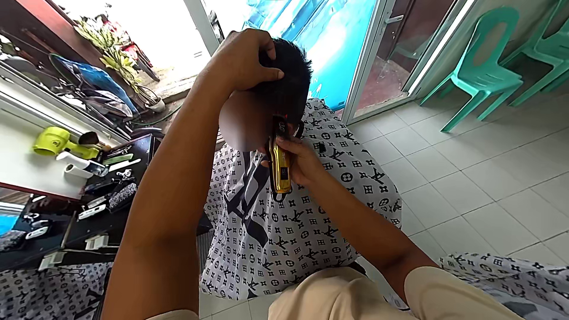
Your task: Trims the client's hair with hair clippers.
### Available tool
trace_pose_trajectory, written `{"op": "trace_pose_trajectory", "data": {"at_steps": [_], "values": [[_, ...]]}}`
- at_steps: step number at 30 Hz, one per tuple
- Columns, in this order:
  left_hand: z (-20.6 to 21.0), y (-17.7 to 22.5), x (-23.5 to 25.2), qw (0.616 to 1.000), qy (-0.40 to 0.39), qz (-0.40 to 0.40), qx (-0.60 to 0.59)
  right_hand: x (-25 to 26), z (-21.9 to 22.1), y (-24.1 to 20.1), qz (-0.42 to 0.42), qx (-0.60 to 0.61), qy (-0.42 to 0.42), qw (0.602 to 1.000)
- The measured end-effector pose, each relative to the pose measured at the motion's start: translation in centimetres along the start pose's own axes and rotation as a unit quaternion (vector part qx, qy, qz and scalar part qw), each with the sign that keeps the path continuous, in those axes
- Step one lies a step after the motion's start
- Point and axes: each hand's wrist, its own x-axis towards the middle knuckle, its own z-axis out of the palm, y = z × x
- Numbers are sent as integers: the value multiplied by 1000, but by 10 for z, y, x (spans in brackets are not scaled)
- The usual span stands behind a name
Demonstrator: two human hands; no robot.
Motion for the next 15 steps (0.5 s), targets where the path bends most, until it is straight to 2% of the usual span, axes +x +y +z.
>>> {"op": "trace_pose_trajectory", "data": {"at_steps": [3, 9, 13, 15], "values": [[0, 1, -1, 1000, -2, -1, -1, 3, 3, -10, -43, -11, -23, 999], [1, 0, 1, 1000, 1, 4, -4, -1, -2, -1, 19, -15, 6, 1000], [1, -1, 0, 1000, 2, 5, -6, 4, 5, -17, -45, -9, -18, 999], [2, -1, 1, 1000, 5, 9, -7, 1, 7, -12, -36, -28, -5, 999]]}}
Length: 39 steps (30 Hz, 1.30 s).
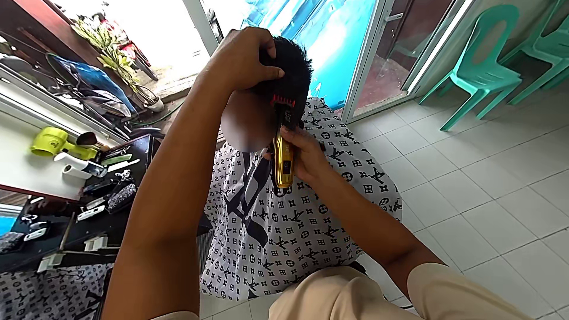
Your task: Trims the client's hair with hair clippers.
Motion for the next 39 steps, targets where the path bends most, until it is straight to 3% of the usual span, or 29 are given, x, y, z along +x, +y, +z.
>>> {"op": "trace_pose_trajectory", "data": {"at_steps": [4, 10, 15, 20, 25, 31, 35, 39], "values": [[-1, 1, 1, 1000, -2, -1, 5, -5, -1, 15, 58, -29, 31, 997], [-1, 2, -2, 1000, -5, -7, 4, 0, 13, 1, -12, -28, 28, 999], [-1, 1, -1, 1000, -2, -2, 5, -4, 7, 19, 55, -45, 47, 996], [0, 1, -2, 1000, -4, -5, 6, 1, 23, 4, -18, -34, 39, 998], [0, 1, 0, 1000, -4, -2, 5, -3, 15, 26, 62, -31, 56, 996], [2, -1, 0, 1000, 2, 4, 0, 3, 29, 16, -18, -2, 41, 999], [-1, 3, 1, 1000, -7, -11, 9, 1, 26, 35, 38, -6, 60, 997], [-1, 2, 1, 1000, -3, -11, 5, 7, 37, 28, -10, 23, 58, 998]]}}
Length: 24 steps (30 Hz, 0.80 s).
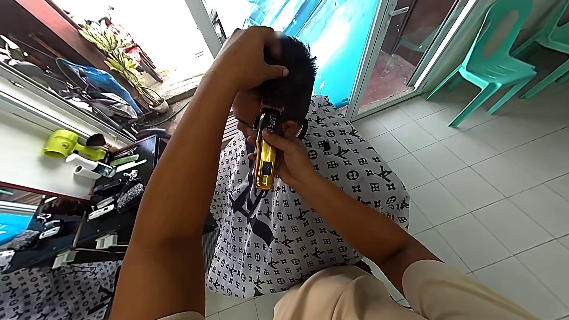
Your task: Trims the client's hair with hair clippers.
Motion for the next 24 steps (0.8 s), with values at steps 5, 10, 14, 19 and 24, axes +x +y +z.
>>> {"op": "trace_pose_trajectory", "data": {"at_steps": [5, 10, 14, 19, 24], "values": [[-1, -1, 1, 1000, -2, -1, -1, 0, 0, 13, 18, -16, 5, 1000], [0, -2, 1, 1000, -2, 0, 0, 2, 8, 9, -4, 11, 20, 1000], [1, -2, 1, 1000, -1, 1, 1, 4, 11, 10, -26, 11, 7, 1000], [1, -2, 2, 1000, 1, 6, 0, 2, 8, 17, 22, 12, 21, 999], [1, -1, 0, 1000, 1, 2, -3, 4, 12, 7, -33, 6, 2, 999]]}}
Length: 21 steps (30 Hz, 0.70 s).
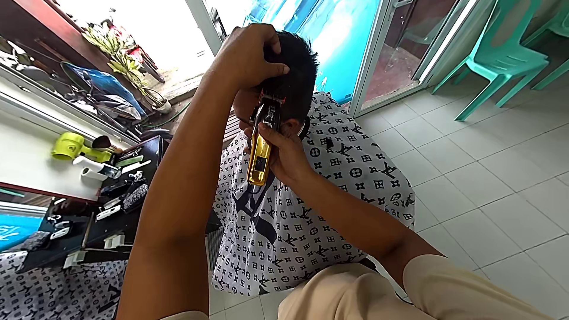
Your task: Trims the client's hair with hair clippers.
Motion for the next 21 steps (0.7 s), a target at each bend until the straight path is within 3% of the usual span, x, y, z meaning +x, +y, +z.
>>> {"op": "trace_pose_trajectory", "data": {"at_steps": [4, 9, 14, 21], "values": [[0, -1, 2, 1000, 1, 0, 3, -4, -13, 5, 61, -3, 9, 998], [1, -2, 1, 1000, 0, -1, 1, -1, -11, -19, 18, 1, -18, 1000], [0, 0, 2, 1000, 2, -1, 4, -7, -27, -13, 83, -9, -13, 996], [0, 0, 0, 1000, -2, -7, 5, -3, -26, -27, 52, 7, -34, 998]]}}
